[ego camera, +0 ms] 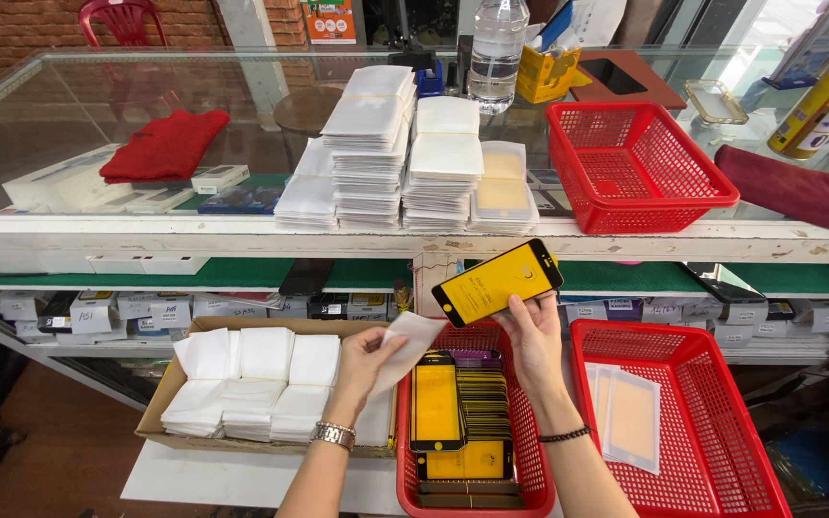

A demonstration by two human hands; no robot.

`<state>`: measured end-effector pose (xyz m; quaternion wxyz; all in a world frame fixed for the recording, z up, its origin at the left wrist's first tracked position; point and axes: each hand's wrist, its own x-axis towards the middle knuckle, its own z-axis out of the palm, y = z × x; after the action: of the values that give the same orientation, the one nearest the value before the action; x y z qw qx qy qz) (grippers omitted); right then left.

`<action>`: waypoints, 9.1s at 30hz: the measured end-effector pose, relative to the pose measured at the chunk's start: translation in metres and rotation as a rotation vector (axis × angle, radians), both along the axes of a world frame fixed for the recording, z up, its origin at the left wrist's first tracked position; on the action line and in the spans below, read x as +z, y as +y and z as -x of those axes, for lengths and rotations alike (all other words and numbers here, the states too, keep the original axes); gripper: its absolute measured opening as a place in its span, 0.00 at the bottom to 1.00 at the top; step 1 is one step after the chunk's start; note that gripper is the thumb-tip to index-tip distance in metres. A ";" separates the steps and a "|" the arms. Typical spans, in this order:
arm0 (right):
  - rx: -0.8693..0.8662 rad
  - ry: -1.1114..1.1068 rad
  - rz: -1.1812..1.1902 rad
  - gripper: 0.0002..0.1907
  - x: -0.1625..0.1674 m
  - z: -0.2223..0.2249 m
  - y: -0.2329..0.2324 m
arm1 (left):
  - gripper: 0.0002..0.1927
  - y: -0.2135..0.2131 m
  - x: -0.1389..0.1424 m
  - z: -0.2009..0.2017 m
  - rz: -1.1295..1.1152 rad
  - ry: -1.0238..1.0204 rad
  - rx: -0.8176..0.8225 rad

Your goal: The person picks up phones with yellow screen protectors attached from a red basket, slides each one into a white paper sleeve, and places the sleeved units into another basket, repeating the packing cycle one unit at a time.

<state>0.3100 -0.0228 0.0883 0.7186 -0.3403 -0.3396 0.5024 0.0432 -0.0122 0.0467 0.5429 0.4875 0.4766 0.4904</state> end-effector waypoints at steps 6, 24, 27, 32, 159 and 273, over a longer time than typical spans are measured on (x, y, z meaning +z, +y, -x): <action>0.089 0.127 -0.026 0.22 0.019 0.013 -0.003 | 0.10 -0.006 0.010 -0.020 -0.042 -0.032 -0.123; 0.138 -0.045 0.030 0.19 0.016 0.001 -0.011 | 0.12 -0.015 0.026 -0.023 0.053 -0.047 -0.167; 0.114 -0.285 0.001 0.16 0.020 -0.005 -0.010 | 0.12 -0.015 0.029 -0.026 0.132 -0.044 -0.189; 0.281 -0.643 0.101 0.26 0.032 -0.016 -0.001 | 0.13 -0.019 0.032 -0.036 0.158 -0.093 -0.275; 0.038 -1.212 0.473 0.21 -0.066 -0.024 -0.029 | 0.40 -0.032 -0.054 0.006 0.338 1.390 0.039; 0.012 0.141 -0.045 0.23 0.030 0.041 -0.009 | 0.10 -0.006 0.030 -0.007 -0.033 0.019 -0.144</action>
<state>0.2687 -0.0314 0.1180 0.7452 -0.2857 -0.3015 0.5218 0.0500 -0.0181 0.0762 0.5642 0.5339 0.4372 0.4533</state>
